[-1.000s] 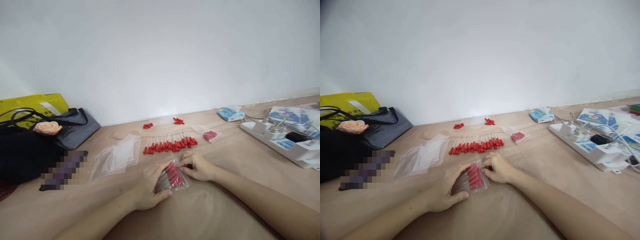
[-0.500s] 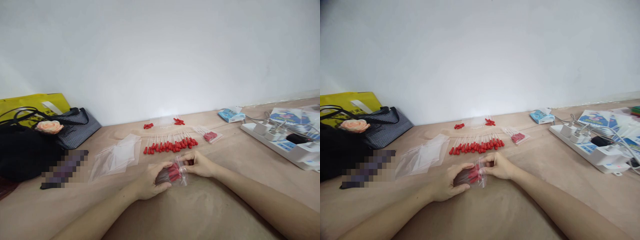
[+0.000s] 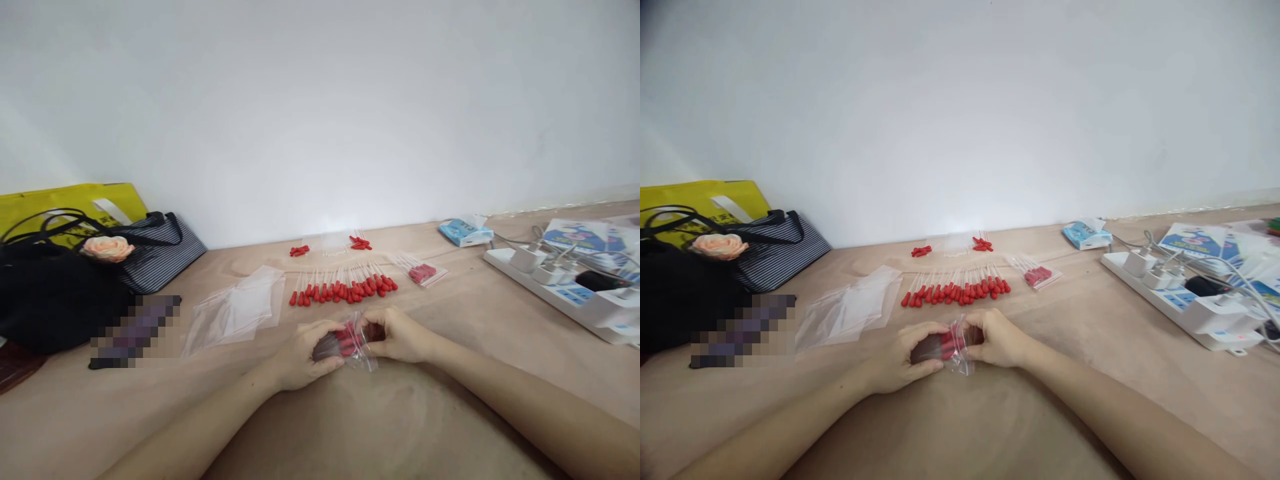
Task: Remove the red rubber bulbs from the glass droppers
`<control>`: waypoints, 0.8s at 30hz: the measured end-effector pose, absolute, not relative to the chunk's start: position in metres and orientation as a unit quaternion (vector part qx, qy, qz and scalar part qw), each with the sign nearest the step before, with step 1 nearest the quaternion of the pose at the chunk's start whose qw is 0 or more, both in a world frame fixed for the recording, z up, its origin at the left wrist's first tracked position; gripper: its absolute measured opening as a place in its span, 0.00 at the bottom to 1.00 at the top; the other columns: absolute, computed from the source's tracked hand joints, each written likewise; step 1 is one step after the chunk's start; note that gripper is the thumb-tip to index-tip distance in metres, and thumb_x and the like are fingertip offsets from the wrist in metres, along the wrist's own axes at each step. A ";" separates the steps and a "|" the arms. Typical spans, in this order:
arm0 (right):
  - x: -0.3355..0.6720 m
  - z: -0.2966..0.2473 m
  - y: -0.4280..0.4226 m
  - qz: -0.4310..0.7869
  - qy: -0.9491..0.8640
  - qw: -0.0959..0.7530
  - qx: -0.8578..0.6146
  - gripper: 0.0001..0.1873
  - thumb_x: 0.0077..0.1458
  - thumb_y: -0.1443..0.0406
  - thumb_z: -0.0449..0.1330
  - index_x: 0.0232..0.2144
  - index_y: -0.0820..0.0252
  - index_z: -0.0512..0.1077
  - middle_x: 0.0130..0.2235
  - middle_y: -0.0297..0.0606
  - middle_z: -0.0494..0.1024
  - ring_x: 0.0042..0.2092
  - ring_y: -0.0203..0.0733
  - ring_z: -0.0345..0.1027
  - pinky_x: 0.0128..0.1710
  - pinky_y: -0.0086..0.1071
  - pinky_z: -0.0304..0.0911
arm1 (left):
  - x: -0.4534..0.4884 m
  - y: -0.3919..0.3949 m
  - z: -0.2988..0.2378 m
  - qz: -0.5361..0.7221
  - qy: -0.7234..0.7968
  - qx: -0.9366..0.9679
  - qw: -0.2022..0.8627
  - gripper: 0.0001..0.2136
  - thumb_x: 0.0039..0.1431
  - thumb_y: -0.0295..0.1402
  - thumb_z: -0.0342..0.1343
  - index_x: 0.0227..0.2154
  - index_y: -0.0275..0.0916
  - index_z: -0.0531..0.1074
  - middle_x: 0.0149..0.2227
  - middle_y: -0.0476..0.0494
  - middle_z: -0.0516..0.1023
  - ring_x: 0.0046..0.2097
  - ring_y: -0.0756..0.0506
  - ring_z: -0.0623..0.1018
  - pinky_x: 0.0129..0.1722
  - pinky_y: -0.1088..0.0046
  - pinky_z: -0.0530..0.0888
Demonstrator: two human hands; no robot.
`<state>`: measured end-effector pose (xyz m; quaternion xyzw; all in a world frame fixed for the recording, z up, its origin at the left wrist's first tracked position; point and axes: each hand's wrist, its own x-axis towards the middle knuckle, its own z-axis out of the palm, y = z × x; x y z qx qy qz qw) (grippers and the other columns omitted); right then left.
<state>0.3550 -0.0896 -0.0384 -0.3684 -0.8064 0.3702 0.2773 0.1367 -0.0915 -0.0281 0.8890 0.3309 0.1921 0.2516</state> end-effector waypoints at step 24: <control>0.348 -0.035 -0.095 0.325 -0.822 0.258 -0.390 0.07 0.40 0.67 0.60 0.24 0.60 0.65 0.25 0.29 0.66 0.26 0.30 0.57 0.25 0.23 0.52 | 0.136 -0.091 -0.027 0.178 0.326 0.890 0.263 0.19 0.52 0.38 0.52 0.47 0.42 0.61 0.47 0.45 0.69 0.47 0.45 0.69 0.47 0.68 0.65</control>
